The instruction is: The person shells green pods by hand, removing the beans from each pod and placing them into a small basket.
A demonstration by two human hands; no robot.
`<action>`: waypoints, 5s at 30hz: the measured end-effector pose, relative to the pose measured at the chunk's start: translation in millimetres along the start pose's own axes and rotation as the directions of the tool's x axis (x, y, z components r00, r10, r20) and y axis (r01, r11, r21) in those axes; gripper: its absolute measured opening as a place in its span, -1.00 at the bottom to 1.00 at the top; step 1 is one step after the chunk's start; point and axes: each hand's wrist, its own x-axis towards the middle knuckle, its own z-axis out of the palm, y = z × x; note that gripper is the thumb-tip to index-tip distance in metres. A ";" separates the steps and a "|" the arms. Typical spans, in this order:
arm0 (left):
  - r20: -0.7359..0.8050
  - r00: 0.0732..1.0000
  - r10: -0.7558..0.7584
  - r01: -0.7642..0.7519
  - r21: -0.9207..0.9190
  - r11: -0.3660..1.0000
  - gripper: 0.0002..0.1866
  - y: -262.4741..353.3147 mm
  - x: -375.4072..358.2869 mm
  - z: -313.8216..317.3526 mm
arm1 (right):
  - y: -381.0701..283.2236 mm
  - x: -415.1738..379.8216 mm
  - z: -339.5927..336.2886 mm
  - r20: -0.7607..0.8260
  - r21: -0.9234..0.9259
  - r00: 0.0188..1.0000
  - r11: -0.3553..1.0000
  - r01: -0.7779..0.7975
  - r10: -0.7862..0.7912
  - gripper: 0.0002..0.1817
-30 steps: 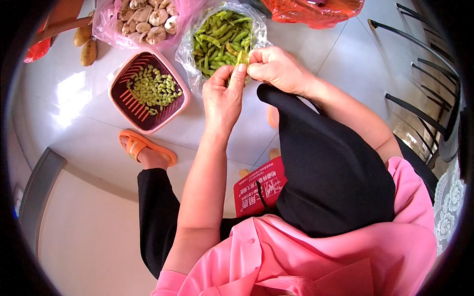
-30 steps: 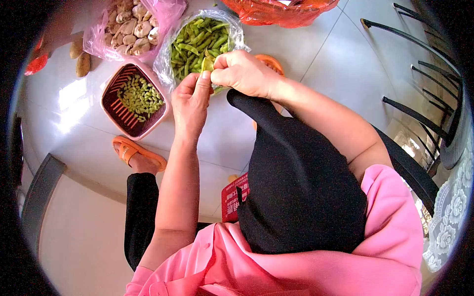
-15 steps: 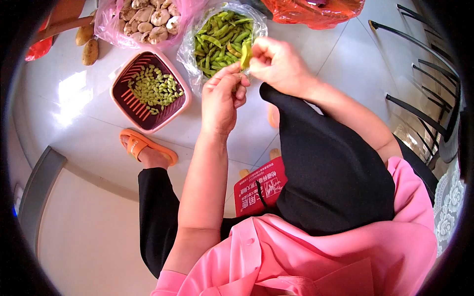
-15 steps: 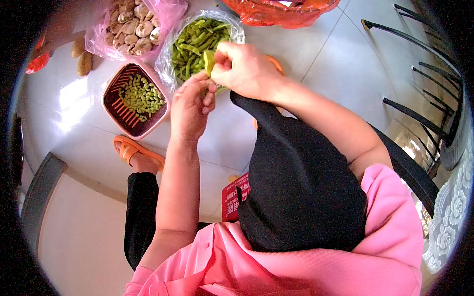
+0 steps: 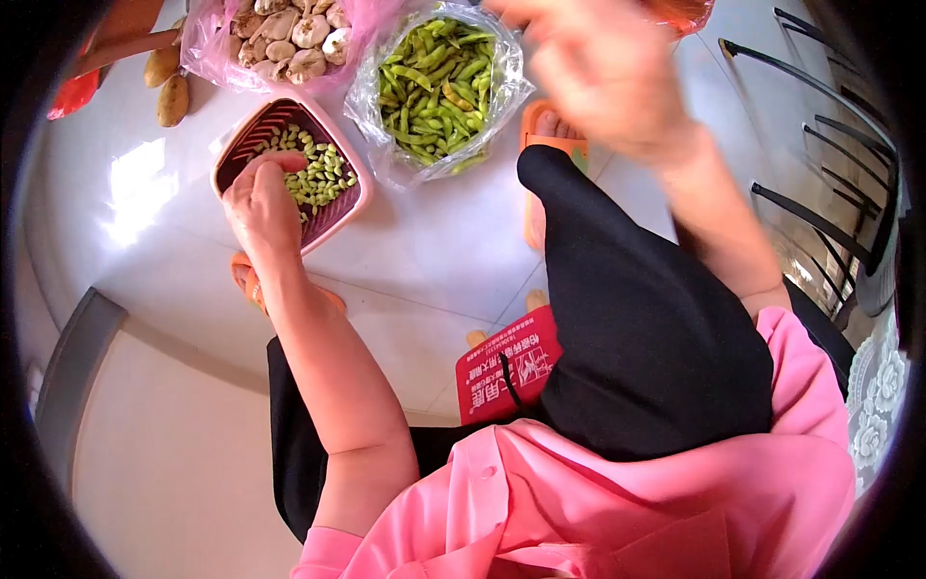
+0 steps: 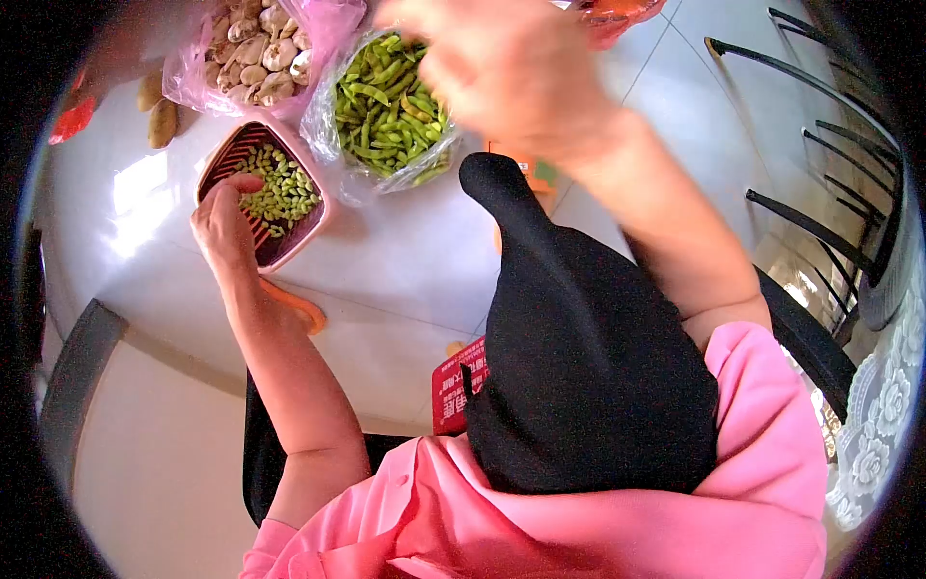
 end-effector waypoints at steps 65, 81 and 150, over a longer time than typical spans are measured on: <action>0.640 0.768 -0.028 0.540 -0.623 0.565 -0.77 9.7 -54.0 95.7 | -7.1 -48.7 69.5 0.923 0.375 0.366 -0.489 -0.788 0.118 -0.86; 0.078 0.990 0.118 -0.080 -0.384 0.920 -0.69 16.2 -59.6 110.3 | -25.5 -49.6 68.8 0.637 0.588 0.703 0.392 -0.708 0.316 -0.85; -0.013 0.988 -0.153 0.138 -0.363 0.922 -0.76 -18.1 3.7 -9.9 | -1.3 1.1 -14.4 0.052 -0.097 0.998 0.995 -0.013 0.019 -0.82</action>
